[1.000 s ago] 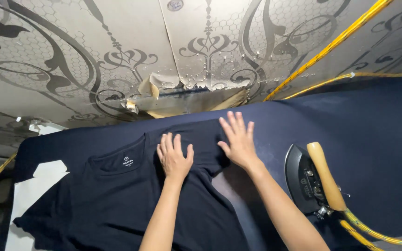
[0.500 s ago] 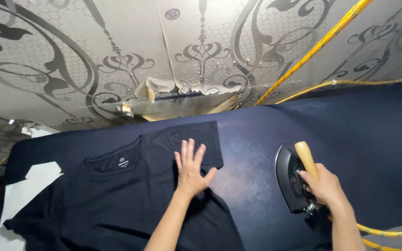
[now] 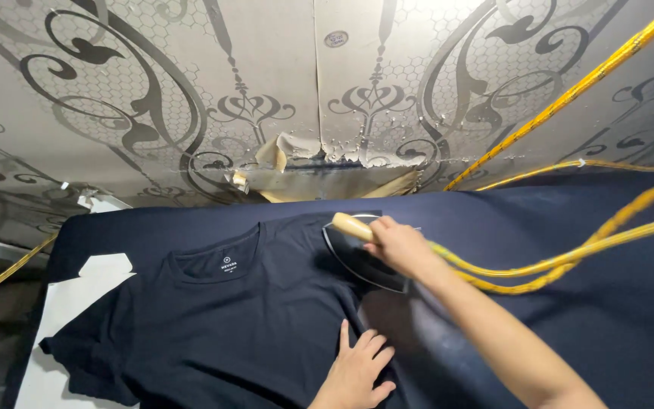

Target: Ironing a black t-shirt and then folding it using a cardboard template at an ironing station.

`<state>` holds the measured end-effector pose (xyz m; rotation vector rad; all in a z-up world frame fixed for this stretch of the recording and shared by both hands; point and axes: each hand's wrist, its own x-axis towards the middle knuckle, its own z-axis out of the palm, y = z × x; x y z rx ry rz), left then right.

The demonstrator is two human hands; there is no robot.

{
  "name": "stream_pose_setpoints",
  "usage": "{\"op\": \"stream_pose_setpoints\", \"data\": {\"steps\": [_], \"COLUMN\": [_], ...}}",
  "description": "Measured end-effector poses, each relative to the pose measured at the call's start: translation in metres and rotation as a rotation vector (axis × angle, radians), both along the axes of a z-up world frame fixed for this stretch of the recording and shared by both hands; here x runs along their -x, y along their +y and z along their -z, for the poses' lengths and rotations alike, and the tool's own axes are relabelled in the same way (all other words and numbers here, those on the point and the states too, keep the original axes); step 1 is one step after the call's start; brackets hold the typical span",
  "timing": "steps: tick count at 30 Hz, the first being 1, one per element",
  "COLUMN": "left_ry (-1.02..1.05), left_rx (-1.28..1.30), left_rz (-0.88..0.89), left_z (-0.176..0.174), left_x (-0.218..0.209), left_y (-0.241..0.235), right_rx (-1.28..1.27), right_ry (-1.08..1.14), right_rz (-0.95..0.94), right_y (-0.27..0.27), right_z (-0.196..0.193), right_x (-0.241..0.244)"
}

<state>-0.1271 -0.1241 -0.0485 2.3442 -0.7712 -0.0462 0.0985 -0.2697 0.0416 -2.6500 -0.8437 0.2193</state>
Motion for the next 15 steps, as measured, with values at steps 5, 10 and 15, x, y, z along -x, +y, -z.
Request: {"op": "stream_pose_setpoints", "data": {"steps": [5, 10, 15], "left_ry": [0.009, -0.049, -0.024], "left_rx": [0.024, 0.123, 0.164], "left_rz": [-0.022, -0.066, -0.105], "left_z": [0.001, -0.015, -0.039], "left_x": [0.003, 0.015, 0.02], "left_y": [0.034, 0.053, 0.055], "right_rx": [-0.091, -0.143, -0.177], "right_ry": [-0.077, -0.132, -0.109], "right_rz": [0.166, 0.17, 0.173], "right_y": [0.071, 0.091, 0.081], "right_z": [0.043, 0.035, 0.043], "right_x": [-0.01, -0.038, -0.036]}}
